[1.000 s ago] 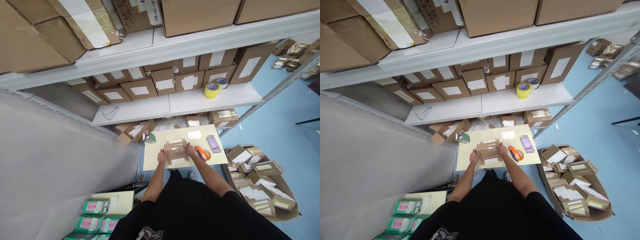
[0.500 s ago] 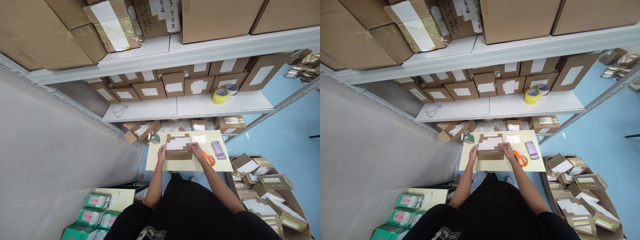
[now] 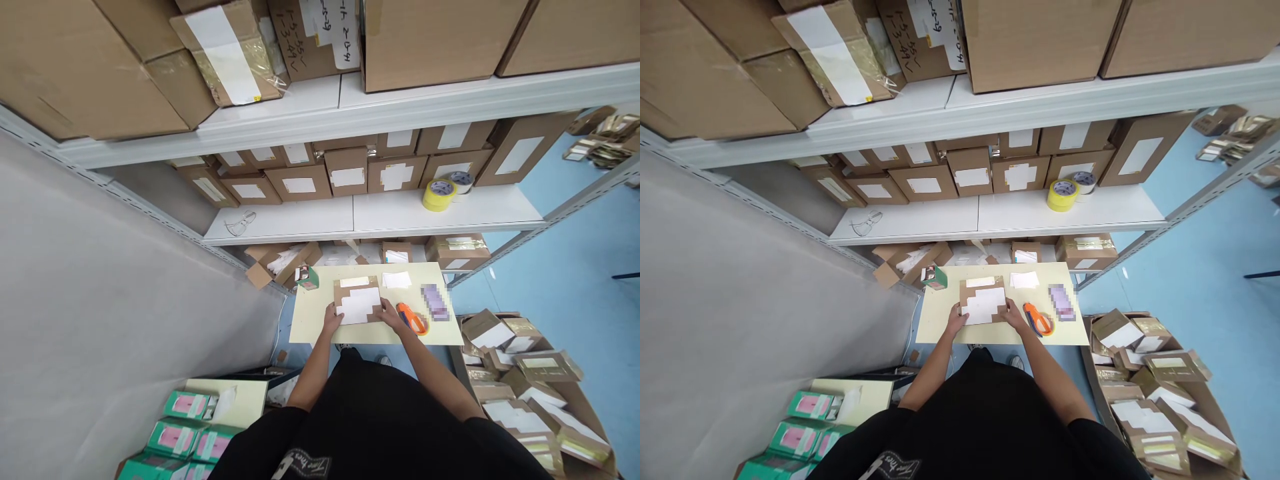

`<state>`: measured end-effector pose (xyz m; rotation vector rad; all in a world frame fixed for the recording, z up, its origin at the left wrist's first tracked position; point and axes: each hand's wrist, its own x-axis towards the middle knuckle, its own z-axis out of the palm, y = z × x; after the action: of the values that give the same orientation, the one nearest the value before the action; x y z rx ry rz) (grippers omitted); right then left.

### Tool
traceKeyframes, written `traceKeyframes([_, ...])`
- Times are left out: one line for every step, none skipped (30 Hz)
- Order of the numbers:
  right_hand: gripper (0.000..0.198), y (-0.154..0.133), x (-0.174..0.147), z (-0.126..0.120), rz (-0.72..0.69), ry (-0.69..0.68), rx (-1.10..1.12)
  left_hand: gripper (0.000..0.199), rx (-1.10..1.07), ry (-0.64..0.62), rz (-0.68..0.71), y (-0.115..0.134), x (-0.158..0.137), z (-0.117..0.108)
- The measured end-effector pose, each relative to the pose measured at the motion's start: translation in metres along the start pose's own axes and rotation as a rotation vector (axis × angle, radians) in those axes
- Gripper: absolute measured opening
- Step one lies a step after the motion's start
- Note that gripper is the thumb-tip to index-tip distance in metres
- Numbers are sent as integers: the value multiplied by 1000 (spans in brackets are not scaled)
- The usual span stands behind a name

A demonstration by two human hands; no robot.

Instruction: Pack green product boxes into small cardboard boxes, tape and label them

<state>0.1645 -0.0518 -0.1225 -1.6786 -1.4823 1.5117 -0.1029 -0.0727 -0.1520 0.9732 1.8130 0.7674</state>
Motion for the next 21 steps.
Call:
traceKeyframes([68, 0, 0, -3, -27, 12, 37, 68, -28, 10, 27, 0, 1, -2])
traceKeyframes([69, 0, 0, -5, -52, 32, 60, 71, -50, 17, 56, 0, 1, -4])
traceKeyframes([70, 1, -1, -7, -71, 44, 71, 73, -62, 20, 83, -1, 1, -6])
traceKeyframes([72, 3, -3, -9, -80, 43, 70, 76, -63, 22, 103, -3, 0, -7])
traceKeyframes([74, 6, -5, -10, -75, 28, 60, 79, -53, 14, 107, -4, -2, -7])
traceKeyframes([77, 8, -7, -11, -55, 7, 42, 82, -44, -4, 95, -6, -4, -7])
traceKeyframes([80, 11, -9, -11, -24, -15, 18, 87, -43, -31, 74, -7, -6, -6])
traceKeyframes([82, 14, -12, -12, 14, -32, -11, 92, -49, -62, 47, -9, -9, -6])
traceKeyframes([84, 16, -14, -12, 50, -40, -41, 98, -58, -93, 20, -9, -11, -6])
traceKeyframes([85, 18, -16, -13, 78, -39, -66, 104, -63, -121, -4, -8, -14, -7])
traceKeyframes([86, 19, -17, -14, 95, -31, -83, 110, -63, -141, -19, -7, -16, -8])
traceKeyframes([87, 19, -18, -16, 102, -17, -91, 113, -54, -146, -20, -4, -18, -11])
traceKeyframes([87, 17, -19, -18, 100, 4, -92, 114, -34, -138, -7, 0, -20, -14])
traceKeyframes([86, 15, -18, -20, 89, 32, -89, 112, -2, -112, 24, 7, -22, -18])
traceKeyframes([85, 10, -18, -22, 68, 67, -84, 106, 39, -70, 69, 14, -23, -22])
traceKeyframes([82, 5, -16, -23, 35, 100, -83, 98, 85, -20, 126, 23, -23, -25])
traceKeyframes([79, -2, -14, -23, -8, 125, -86, 89, 132, 27, 188, 34, -23, -27])
traceKeyframes([75, -10, -11, -22, -61, 139, -94, 79, 175, 59, 249, 46, -22, -27])
traceKeyframes([71, -20, -7, -20, -119, 138, -104, 70, 205, 64, 305, 57, -20, -26])
traceKeyframes([66, -29, -2, -16, -179, 121, -119, 63, 225, 27, 355, 69, -17, -23])
traceKeyframes([62, -38, 2, -12, -237, 93, -139, 57, 248, -40, 405, 80, -14, -18])
